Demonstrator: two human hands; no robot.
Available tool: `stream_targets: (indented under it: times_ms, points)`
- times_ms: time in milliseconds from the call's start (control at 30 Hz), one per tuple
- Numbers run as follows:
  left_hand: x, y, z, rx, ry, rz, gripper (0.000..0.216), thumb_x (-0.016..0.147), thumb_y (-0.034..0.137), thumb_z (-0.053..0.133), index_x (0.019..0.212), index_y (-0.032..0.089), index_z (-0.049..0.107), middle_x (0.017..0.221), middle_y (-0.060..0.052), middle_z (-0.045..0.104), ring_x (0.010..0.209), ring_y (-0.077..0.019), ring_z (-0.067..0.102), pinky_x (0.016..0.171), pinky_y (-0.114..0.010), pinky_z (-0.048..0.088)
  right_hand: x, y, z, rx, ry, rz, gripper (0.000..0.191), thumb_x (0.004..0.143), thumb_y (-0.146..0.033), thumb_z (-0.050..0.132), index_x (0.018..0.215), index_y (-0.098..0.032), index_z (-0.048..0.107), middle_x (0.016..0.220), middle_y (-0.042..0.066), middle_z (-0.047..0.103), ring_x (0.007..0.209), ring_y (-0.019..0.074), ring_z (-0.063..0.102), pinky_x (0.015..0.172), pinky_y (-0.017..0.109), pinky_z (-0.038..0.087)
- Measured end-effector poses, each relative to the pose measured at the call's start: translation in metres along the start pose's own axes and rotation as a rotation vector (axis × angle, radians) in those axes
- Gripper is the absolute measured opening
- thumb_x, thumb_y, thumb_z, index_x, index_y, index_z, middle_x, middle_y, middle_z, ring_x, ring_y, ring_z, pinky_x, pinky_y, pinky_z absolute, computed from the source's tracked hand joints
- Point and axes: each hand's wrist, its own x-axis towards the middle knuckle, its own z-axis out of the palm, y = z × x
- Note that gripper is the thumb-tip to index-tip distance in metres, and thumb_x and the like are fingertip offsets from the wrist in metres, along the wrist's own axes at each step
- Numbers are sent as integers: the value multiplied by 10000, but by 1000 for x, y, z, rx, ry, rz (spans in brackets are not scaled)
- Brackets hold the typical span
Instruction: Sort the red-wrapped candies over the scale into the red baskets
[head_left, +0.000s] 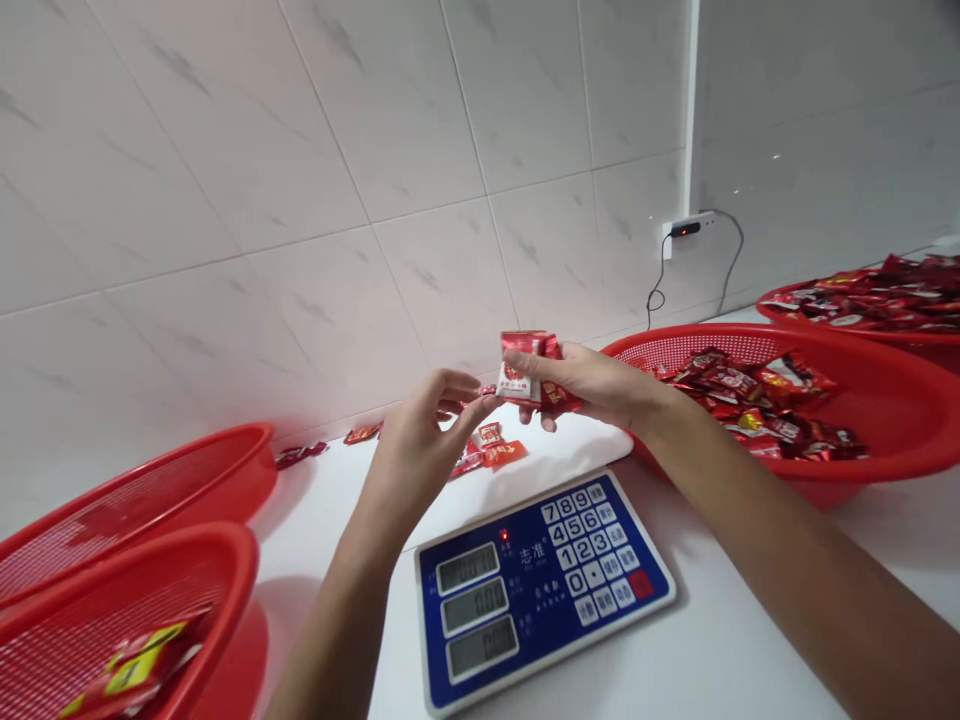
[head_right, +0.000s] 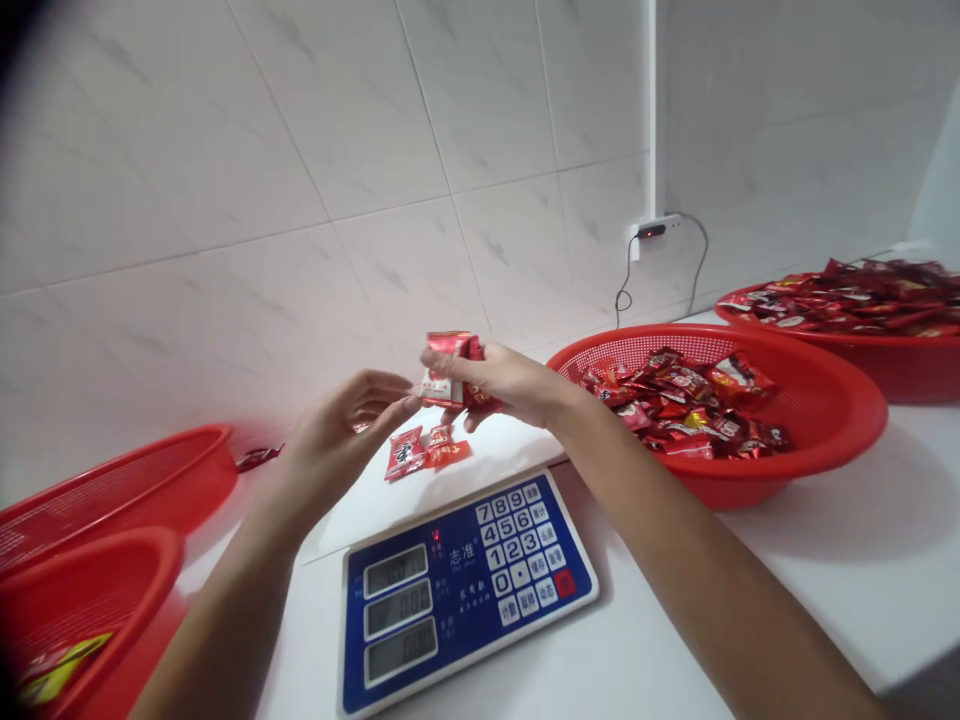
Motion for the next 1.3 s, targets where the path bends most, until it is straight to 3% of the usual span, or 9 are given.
stream_targets:
  times_ms: [233, 367, 533, 767, 867, 933, 1133, 1233, 1300]
  points:
    - [-6, 16, -1, -360, -308, 44, 452, 821, 405, 679, 1238, 237, 636, 1159, -100, 690, 1037, -256, 644, 848, -363, 545, -3, 1, 2, -157, -21, -98, 485, 723, -623, 722, 757, -150, 622, 628, -1, 555, 542, 88, 522, 435, 180, 411]
    - [-3, 12, 3, -315, -160, 9, 331, 875, 474, 593, 1010, 205, 731, 947, -78, 735, 873, -231, 670, 795, -350, 537, 1, 5, 3, -163, -55, -27, 559, 694, -707, 684, 697, -153, 604, 557, -7, 521, 471, 85, 501, 387, 183, 406]
    - [1, 4, 2, -259, -98, -57, 368, 835, 532, 615, 851, 176, 708, 790, -59, 713, 733, -222, 658, 675, -330, 508, 6, 7, 6, -43, -45, 90, 746, 743, -856, 428, 764, -141, 641, 638, 63, 613, 466, 115, 554, 337, 208, 391]
    - [1, 1, -5, -350, 151, -47, 270, 821, 474, 673, 863, 209, 704, 829, -30, 742, 793, -204, 679, 683, -281, 490, 6, 2, -3, 261, -60, 167, 552, 950, -568, 407, 995, -68, 636, 799, 147, 685, 695, 194, 650, 676, 339, 546]
    - [0, 1, -7, -339, 255, 43, 179, 804, 406, 708, 843, 233, 692, 858, -17, 746, 828, -209, 685, 742, -307, 510, 7, 1, -8, 383, -23, 131, 432, 971, -410, 399, 928, -61, 649, 801, 129, 658, 720, 155, 601, 649, 269, 483]
    - [-1, 0, -7, -227, 330, 169, 90, 821, 336, 689, 865, 258, 690, 928, -10, 733, 907, -215, 673, 801, -334, 508, 7, 1, -11, 384, 11, 80, 356, 930, -415, 527, 906, -83, 654, 749, 69, 608, 667, 114, 532, 577, 231, 416]
    - [-5, 2, -1, 239, 500, 558, 168, 874, 132, 578, 777, 250, 645, 993, -18, 660, 938, -198, 580, 765, -336, 450, 6, 8, -12, 101, 29, 10, 431, 650, -433, 852, 871, -172, 591, 655, -36, 516, 499, 49, 366, 440, 221, 215]
    - [-8, 3, 1, 287, 522, 619, 218, 883, 89, 557, 732, 236, 613, 1009, -24, 641, 924, -189, 543, 723, -315, 429, 9, 12, -10, -119, 190, 14, 468, 573, -348, 898, 852, -189, 557, 617, -41, 550, 457, 59, 405, 418, 229, 250]
    - [-9, 3, 1, 306, 533, 614, 218, 888, 86, 555, 743, 239, 610, 1021, -27, 634, 924, -191, 531, 723, -317, 424, 11, 13, -8, -75, 215, 26, 500, 549, -285, 908, 886, -188, 552, 670, -22, 598, 517, 84, 505, 452, 227, 358]
